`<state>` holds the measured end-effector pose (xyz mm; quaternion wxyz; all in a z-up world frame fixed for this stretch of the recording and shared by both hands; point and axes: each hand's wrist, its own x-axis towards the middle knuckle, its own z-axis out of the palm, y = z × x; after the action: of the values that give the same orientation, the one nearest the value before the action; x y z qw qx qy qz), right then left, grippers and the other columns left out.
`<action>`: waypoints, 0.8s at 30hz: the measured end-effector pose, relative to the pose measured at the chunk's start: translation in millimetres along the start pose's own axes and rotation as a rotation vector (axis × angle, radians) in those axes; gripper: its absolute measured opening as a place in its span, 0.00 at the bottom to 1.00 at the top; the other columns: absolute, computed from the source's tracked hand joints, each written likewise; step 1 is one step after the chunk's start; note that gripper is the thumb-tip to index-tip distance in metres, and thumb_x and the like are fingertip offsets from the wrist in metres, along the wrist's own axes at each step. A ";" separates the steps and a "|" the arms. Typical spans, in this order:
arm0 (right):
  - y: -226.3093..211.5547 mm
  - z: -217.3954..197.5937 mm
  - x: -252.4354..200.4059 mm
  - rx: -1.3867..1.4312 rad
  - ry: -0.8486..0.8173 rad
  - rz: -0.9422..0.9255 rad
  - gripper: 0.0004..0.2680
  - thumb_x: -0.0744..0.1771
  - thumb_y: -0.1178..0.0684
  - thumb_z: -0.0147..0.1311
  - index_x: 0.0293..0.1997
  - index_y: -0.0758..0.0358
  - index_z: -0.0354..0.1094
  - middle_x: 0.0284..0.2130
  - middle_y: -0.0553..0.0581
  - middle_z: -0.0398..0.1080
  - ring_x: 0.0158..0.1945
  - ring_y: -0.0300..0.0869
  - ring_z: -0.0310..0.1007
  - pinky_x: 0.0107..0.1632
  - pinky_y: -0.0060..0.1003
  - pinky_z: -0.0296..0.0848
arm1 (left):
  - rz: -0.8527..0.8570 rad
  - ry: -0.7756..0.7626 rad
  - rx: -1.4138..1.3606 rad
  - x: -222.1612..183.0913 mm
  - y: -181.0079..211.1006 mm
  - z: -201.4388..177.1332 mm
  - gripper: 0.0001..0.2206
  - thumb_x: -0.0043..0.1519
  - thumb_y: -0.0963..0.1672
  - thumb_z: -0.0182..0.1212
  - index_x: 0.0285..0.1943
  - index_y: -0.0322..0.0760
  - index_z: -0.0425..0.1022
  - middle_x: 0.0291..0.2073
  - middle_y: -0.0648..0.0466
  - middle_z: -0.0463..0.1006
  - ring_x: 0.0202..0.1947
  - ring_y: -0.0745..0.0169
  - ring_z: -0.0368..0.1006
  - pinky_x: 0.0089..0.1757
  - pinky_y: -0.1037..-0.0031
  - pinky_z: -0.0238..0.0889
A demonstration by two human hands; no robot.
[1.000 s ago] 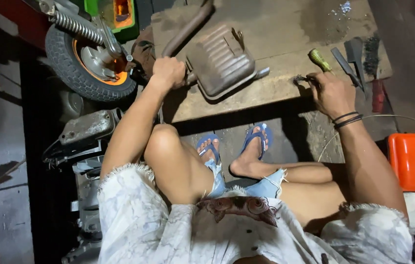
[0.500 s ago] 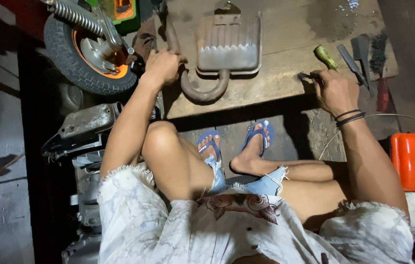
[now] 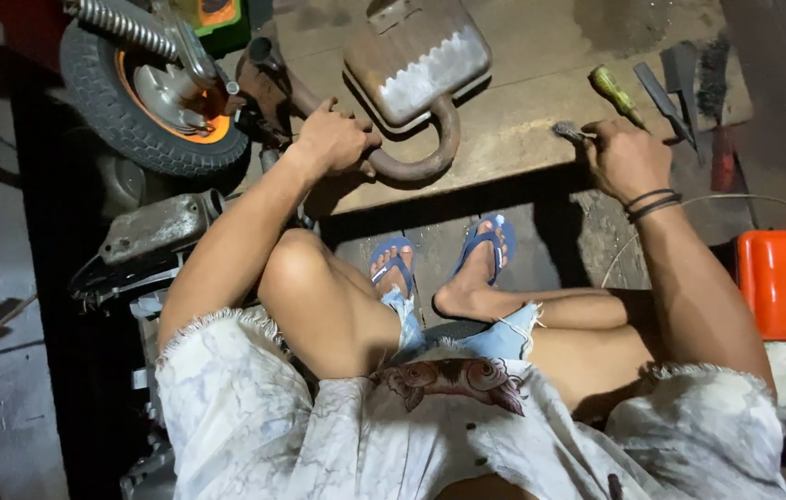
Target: Cleaning and scraping a motorcycle exhaust muffler using a screwdriver and a wire brush to remove debris.
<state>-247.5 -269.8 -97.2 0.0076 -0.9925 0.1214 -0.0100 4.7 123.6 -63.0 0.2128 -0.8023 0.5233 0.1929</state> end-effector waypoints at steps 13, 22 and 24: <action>-12.9 1.5 2.6 0.030 -0.032 0.038 0.11 0.73 0.41 0.49 0.52 0.53 0.73 0.38 0.61 0.78 0.37 0.60 0.78 0.25 0.55 0.73 | 0.109 0.225 0.147 4.1 -2.8 26.4 0.29 0.63 0.66 0.44 0.63 0.57 0.70 0.59 0.57 0.76 0.56 0.46 0.74 0.56 0.45 0.61; -12.6 2.6 1.1 0.065 0.013 -0.036 0.10 0.72 0.44 0.51 0.53 0.55 0.73 0.37 0.60 0.77 0.38 0.55 0.81 0.32 0.49 0.80 | -0.013 0.362 0.126 31.1 -24.7 39.1 0.23 0.63 0.63 0.51 0.63 0.64 0.71 0.55 0.62 0.76 0.57 0.52 0.73 0.64 0.38 0.51; -11.4 10.8 4.5 0.105 0.038 -0.040 0.11 0.72 0.46 0.48 0.55 0.57 0.71 0.37 0.63 0.76 0.37 0.58 0.80 0.32 0.51 0.79 | -0.053 0.386 0.071 32.7 -25.9 37.1 0.21 0.64 0.61 0.55 0.62 0.62 0.72 0.53 0.59 0.77 0.56 0.49 0.74 0.61 0.37 0.53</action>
<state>-240.2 -259.7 -107.8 0.0570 -0.9926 0.1009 -0.0352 37.7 128.4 -107.8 0.1418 -0.8299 0.5395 0.0111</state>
